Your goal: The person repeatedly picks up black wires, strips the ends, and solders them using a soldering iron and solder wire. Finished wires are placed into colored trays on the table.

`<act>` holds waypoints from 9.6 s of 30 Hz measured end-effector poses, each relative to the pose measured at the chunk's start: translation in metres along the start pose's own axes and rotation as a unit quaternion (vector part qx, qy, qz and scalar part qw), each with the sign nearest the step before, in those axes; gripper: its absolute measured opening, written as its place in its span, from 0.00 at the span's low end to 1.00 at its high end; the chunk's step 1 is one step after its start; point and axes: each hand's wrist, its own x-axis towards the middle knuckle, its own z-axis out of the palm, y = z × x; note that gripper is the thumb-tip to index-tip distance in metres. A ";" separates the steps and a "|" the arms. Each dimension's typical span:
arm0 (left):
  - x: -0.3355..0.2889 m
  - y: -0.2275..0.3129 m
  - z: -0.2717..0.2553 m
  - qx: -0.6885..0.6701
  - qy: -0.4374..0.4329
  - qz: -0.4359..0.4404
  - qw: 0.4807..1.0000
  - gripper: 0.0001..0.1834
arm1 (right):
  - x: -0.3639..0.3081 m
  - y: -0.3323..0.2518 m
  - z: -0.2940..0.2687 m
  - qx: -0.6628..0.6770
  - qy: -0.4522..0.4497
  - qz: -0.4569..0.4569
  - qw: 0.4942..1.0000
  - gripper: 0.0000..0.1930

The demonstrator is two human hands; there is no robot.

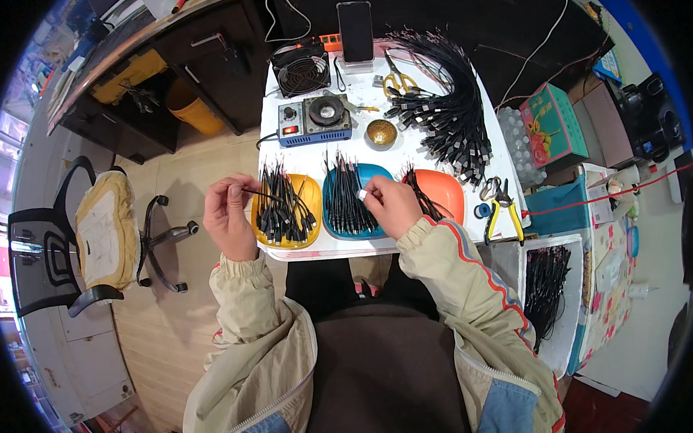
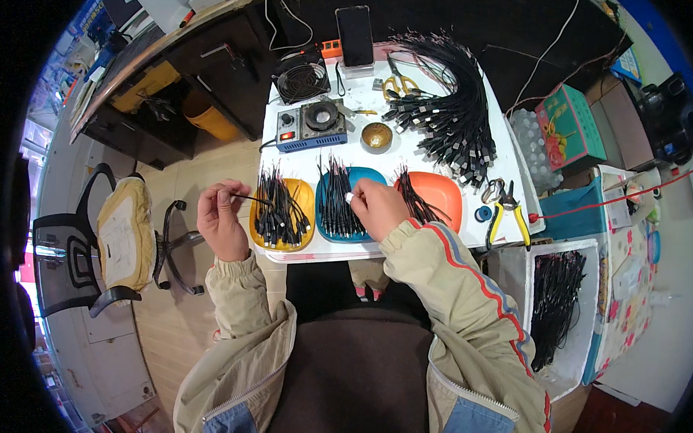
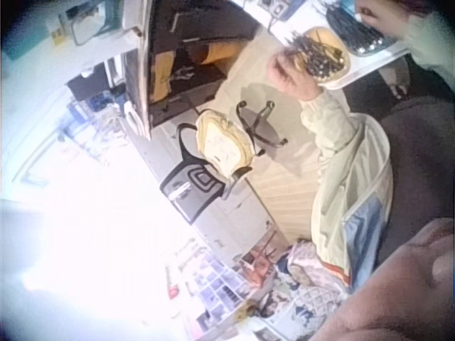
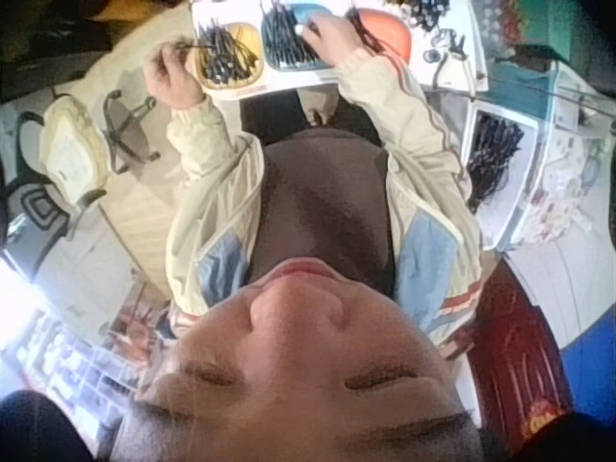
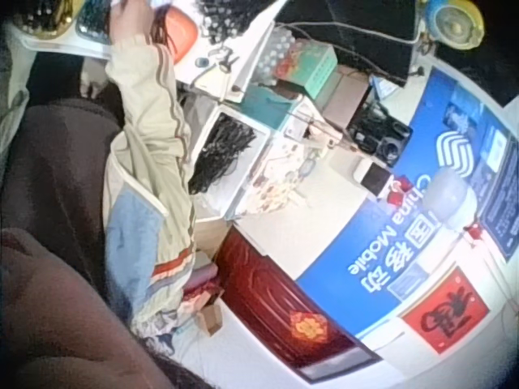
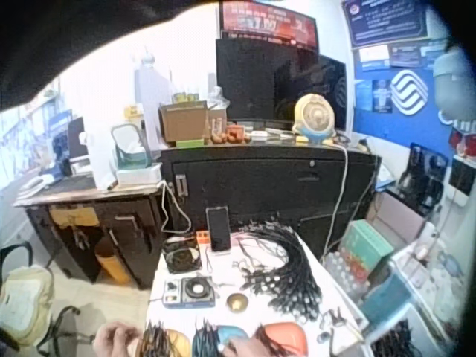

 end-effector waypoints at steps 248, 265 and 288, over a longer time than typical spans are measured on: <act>-0.072 0.030 0.123 -0.338 -0.313 -0.419 0.782 0.09 | -0.062 -0.017 -0.178 0.073 -0.058 -0.098 0.991 0.08; -0.123 0.056 0.085 -0.293 -0.230 -0.245 0.895 0.08 | -0.165 0.019 -0.075 0.046 -0.189 -0.159 0.968 0.11; -0.145 0.081 0.056 -0.199 -0.265 -0.270 0.904 0.11 | -0.134 -0.072 -0.072 0.305 -0.009 -0.124 0.944 0.04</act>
